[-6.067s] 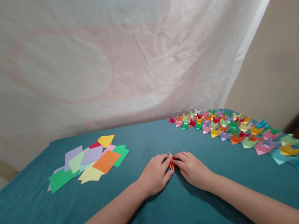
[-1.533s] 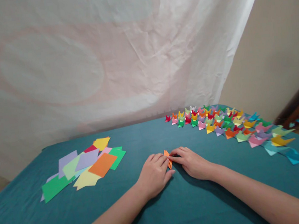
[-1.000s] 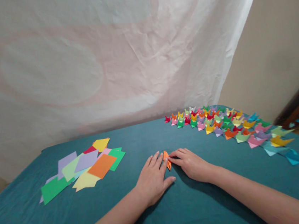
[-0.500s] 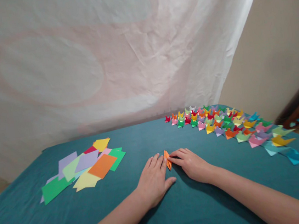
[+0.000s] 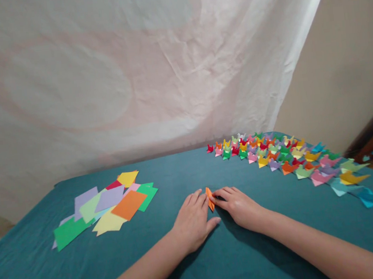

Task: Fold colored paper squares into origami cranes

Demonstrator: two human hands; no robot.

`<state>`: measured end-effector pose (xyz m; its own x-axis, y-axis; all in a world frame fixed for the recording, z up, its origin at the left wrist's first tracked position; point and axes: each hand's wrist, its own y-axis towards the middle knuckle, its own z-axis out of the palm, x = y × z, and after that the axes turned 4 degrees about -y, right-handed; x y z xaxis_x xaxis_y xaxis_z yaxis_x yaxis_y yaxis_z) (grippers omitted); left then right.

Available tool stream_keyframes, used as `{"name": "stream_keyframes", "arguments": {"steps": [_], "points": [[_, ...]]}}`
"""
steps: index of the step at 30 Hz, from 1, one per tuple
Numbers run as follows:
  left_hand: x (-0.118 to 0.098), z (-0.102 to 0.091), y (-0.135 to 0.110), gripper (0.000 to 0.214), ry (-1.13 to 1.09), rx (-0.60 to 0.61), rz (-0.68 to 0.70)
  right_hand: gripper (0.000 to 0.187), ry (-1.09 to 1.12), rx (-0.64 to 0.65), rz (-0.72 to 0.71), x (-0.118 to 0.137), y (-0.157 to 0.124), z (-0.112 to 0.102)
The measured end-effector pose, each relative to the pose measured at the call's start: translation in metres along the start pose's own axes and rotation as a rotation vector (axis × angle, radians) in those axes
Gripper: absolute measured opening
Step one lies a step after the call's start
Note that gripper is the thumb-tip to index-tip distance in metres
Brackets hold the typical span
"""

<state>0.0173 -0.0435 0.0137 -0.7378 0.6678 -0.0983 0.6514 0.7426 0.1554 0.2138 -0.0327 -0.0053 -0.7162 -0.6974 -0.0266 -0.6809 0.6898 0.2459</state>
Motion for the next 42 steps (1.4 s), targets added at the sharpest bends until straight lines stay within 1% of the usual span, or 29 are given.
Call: {"name": "stream_keyframes", "arguments": {"steps": [5,10,13,17,20,26,33,38,40,42], "points": [[0.0,0.004,0.0,0.055,0.016,-0.045,0.027,0.039,-0.014,0.006,-0.008,0.0,0.0,0.002],[0.006,0.004,0.001,0.033,0.009,-0.067,0.064,0.038,-0.001,0.006,-0.013,-0.002,0.0,0.004],[0.009,0.003,0.001,0.03,0.002,-0.086,0.086,0.039,0.002,0.007,-0.008,-0.002,0.001,0.005],[0.006,0.003,0.001,0.027,0.025,-0.121,0.088,0.039,0.0,0.009,0.002,-0.001,0.0,0.004],[0.001,0.002,0.0,0.025,0.043,-0.123,0.082,0.04,0.017,0.002,0.01,-0.001,0.001,0.004],[-0.005,0.002,-0.001,0.024,0.074,-0.098,0.046,0.038,0.02,-0.014,0.02,0.0,0.0,0.004],[-0.007,0.004,-0.001,0.032,0.039,-0.084,0.041,0.038,0.031,-0.012,0.022,0.0,0.0,0.004],[-0.007,0.003,-0.001,0.032,-0.028,-0.068,0.007,0.043,0.121,-0.016,0.037,-0.003,0.001,0.002],[-0.007,0.003,-0.002,0.033,-0.045,-0.069,-0.002,0.047,0.21,-0.029,0.057,-0.008,0.003,0.002],[-0.007,0.005,-0.002,0.035,-0.052,-0.073,-0.005,0.048,0.333,-0.068,0.084,-0.014,0.009,0.003]]}}
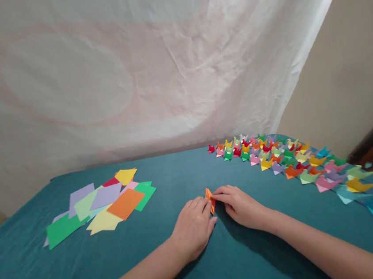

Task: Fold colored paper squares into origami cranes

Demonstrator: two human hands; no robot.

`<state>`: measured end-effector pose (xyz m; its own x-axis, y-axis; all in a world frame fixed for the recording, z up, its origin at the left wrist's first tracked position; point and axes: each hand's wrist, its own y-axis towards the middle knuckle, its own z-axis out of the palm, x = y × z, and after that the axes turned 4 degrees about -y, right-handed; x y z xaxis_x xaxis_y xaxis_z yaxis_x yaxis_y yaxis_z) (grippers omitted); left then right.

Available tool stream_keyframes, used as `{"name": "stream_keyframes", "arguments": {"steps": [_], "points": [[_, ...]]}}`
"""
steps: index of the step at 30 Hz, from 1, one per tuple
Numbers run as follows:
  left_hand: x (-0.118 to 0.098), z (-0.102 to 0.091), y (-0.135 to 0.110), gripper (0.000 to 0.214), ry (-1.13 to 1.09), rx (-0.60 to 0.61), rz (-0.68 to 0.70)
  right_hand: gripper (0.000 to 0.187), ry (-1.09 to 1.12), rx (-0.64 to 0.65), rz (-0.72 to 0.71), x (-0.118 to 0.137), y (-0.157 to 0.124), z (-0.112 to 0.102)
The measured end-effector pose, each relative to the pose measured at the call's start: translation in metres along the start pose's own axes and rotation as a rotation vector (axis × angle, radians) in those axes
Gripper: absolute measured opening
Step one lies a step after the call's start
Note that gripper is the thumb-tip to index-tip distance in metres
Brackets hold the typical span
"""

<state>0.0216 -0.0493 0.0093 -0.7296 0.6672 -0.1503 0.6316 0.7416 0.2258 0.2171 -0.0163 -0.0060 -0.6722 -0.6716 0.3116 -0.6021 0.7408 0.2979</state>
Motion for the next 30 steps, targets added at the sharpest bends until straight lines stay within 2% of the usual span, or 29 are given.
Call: {"name": "stream_keyframes", "arguments": {"steps": [3,6,10,16,21,26,30], "points": [[0.0,0.002,-0.001,0.037,-0.001,-0.011,0.007,0.036,0.195,-0.054,0.064,-0.011,0.015,0.002],[0.0,0.002,0.0,0.037,-0.014,-0.007,-0.003,0.023,0.345,-0.047,0.211,-0.022,0.033,0.007],[0.001,-0.002,0.002,0.038,-0.073,0.011,-0.022,0.022,0.475,0.038,0.265,-0.033,0.049,0.011],[0.006,0.002,0.003,0.047,-0.121,0.032,-0.041,0.023,0.536,0.142,0.225,-0.047,0.058,0.008],[0.009,0.006,0.003,0.054,-0.133,0.073,-0.045,0.019,0.495,0.181,0.176,-0.056,0.067,0.002],[0.008,0.003,0.004,0.056,-0.133,0.094,-0.046,0.013,0.471,0.194,0.218,-0.062,0.071,0.005],[0.008,0.002,0.004,0.056,-0.129,0.064,-0.033,0.01,0.451,0.18,0.247,-0.059,0.067,0.008]]}}
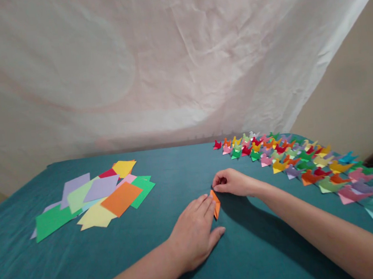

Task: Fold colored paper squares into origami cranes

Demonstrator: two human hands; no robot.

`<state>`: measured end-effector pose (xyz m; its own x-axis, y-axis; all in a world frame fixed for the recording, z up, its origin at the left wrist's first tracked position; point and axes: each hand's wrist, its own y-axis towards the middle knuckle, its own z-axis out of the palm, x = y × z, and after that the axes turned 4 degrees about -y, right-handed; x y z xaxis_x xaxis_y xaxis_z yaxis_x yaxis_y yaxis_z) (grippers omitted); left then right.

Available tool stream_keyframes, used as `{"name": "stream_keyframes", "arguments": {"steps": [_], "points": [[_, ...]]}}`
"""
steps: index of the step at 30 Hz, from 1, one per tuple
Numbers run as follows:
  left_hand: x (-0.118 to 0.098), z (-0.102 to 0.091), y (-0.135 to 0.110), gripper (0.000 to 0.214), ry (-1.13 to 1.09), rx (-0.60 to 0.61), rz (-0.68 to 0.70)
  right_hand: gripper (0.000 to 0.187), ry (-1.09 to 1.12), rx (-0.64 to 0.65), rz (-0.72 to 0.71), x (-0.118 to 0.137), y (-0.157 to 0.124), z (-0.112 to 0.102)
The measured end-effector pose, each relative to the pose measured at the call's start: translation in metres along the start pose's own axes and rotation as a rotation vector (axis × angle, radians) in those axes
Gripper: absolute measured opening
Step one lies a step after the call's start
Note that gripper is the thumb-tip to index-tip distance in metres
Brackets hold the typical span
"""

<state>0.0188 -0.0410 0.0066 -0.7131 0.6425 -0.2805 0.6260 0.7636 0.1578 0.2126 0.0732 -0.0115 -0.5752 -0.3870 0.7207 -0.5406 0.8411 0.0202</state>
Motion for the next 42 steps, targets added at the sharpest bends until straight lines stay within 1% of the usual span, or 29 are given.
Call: {"name": "stream_keyframes", "arguments": {"steps": [8,17,25,31,42], "points": [[0.0,-0.001,0.0,0.055,-0.005,0.012,0.009,0.01,-0.045,-0.07,-0.011,0.007,-0.018,0.004],[0.001,0.001,-0.001,0.053,-0.001,-0.015,0.042,0.011,-0.059,-0.128,-0.045,0.009,-0.023,0.01],[0.0,0.001,-0.002,0.054,-0.008,0.018,0.01,0.012,-0.046,-0.145,-0.049,0.012,-0.024,0.011],[0.001,0.002,-0.002,0.054,-0.006,0.007,0.02,0.013,-0.04,-0.139,-0.039,0.014,-0.025,0.011],[0.0,0.0,-0.002,0.058,-0.019,0.058,-0.01,0.014,-0.045,-0.121,-0.03,0.014,-0.025,0.01]]}}
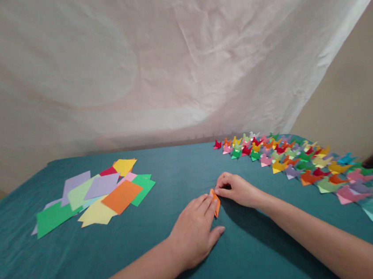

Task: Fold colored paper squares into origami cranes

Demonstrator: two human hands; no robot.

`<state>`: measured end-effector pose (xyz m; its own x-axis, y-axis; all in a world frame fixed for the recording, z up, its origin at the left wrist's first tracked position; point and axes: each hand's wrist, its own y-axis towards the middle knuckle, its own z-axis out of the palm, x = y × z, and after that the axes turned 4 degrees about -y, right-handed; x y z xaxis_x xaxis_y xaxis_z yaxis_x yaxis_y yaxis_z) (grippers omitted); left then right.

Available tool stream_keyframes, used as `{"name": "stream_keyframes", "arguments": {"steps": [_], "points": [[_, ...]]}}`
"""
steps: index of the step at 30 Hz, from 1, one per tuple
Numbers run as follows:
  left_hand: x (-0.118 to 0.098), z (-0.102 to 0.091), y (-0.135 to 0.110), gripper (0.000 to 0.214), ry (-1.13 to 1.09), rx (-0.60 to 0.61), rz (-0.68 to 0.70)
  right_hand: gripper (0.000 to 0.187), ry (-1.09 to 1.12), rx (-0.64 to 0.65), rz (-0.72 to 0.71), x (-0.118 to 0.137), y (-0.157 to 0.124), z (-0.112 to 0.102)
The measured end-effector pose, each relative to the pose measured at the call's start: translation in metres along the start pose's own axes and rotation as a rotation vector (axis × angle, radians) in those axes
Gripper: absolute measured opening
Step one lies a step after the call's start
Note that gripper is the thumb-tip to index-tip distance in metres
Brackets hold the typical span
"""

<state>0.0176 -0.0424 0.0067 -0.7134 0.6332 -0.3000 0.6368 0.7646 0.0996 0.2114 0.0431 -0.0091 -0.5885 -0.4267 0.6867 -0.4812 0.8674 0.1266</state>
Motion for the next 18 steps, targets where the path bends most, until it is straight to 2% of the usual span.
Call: {"name": "stream_keyframes", "arguments": {"steps": [18], "points": [[-0.0018,-0.0031,0.0,0.059,-0.007,0.039,-0.021,0.01,0.008,-0.062,-0.007,0.0008,-0.0019,0.0022]]}}
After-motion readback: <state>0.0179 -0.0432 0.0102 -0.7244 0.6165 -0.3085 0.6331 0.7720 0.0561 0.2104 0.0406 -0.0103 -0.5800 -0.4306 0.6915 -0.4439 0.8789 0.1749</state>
